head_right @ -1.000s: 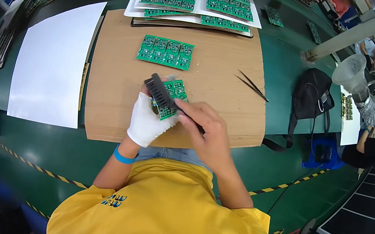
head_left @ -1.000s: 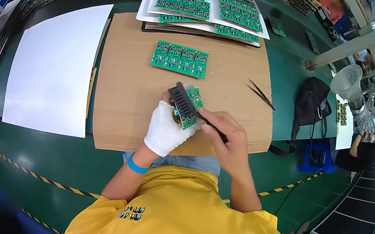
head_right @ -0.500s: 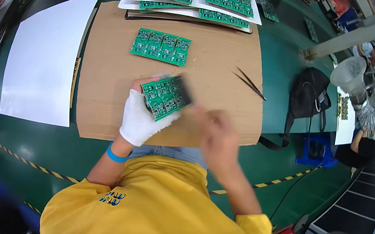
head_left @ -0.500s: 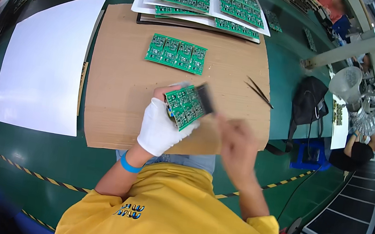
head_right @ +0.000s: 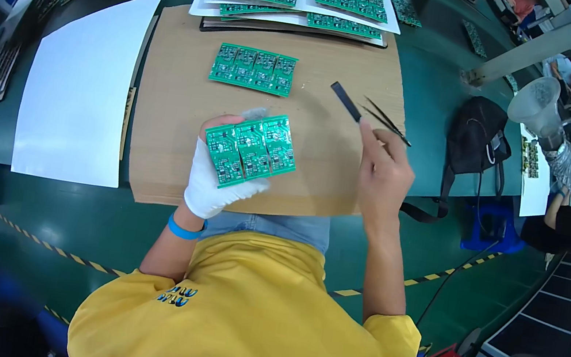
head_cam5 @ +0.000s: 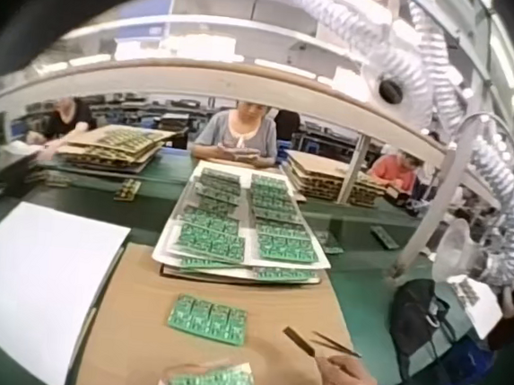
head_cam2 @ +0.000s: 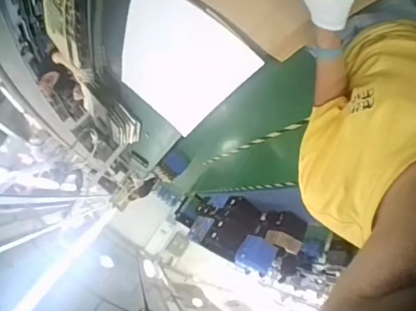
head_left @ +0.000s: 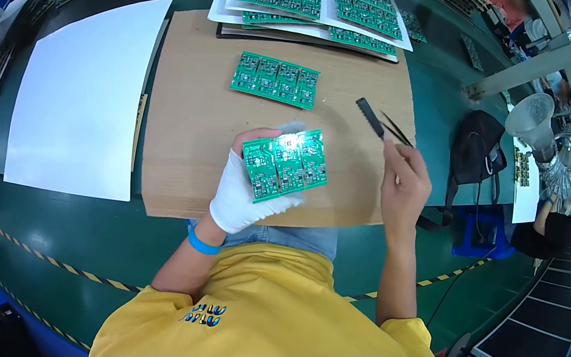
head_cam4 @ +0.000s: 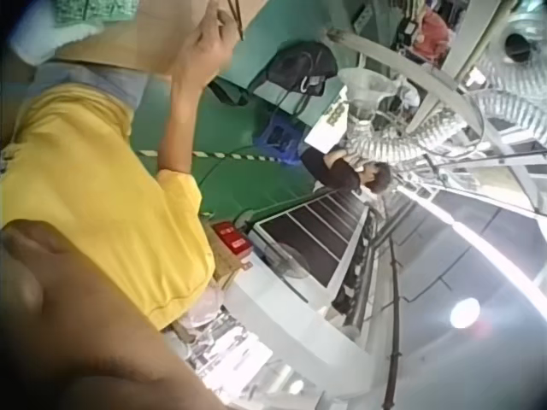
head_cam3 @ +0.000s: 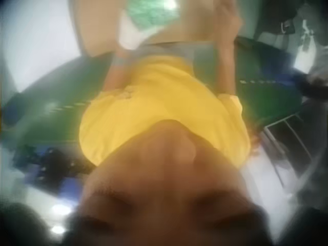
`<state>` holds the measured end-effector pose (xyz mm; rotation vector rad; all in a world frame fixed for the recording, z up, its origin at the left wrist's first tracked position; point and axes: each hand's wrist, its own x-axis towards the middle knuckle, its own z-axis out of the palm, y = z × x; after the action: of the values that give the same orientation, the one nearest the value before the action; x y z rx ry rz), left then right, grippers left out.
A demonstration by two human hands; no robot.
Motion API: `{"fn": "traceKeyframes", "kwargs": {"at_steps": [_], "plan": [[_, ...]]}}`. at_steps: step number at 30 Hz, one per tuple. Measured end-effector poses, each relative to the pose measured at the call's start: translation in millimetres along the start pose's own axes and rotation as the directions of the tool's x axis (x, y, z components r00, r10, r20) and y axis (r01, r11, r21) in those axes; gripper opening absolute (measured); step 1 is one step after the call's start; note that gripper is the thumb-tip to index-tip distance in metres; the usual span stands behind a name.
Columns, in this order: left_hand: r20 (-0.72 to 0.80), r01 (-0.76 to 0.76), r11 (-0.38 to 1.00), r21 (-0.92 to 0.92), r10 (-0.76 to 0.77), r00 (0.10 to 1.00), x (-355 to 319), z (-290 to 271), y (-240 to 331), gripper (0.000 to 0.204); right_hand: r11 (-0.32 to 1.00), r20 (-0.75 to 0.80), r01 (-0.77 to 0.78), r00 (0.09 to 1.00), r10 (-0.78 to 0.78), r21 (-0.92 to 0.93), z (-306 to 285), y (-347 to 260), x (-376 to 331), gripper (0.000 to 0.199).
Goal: Cleaning and inspecting circuit boards using a brush and tweezers at a manual assembly station.
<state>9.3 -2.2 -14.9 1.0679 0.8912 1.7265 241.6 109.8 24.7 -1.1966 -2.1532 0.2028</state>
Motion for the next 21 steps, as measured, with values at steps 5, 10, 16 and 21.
{"fn": "traceKeyframes", "kwargs": {"at_steps": [5, 10, 16, 21], "plan": [[0.079, 0.025, 0.995, -0.1, -0.017, 0.997, -2.5, -6.1, 9.7, 0.096, 0.974, -0.105, 0.16, 0.978, -0.178, -0.159, 7.3, -9.6, 2.4, 0.043], [0.073, 0.05, 0.987, -0.15, -0.039, 0.997, -1.2, -5.0, 10.2, 0.096, 0.94, -0.123, 0.29, 0.955, -0.271, 0.181, 18.5, -49.7, -6.7, 0.048], [0.045, 0.225, 0.963, -0.149, -0.221, 0.974, 0.8, -8.3, 0.2, 0.071, 0.528, 0.274, -0.248, 0.961, 0.029, 0.813, 35.3, -41.3, -6.7, 0.038], [0.014, 0.302, 0.937, -0.174, -0.304, 0.952, -1.1, -3.8, -0.5, 0.045, 0.109, 0.515, -0.548, 0.826, 0.229, 0.829, 37.0, -38.0, -14.3, 0.028]]}}
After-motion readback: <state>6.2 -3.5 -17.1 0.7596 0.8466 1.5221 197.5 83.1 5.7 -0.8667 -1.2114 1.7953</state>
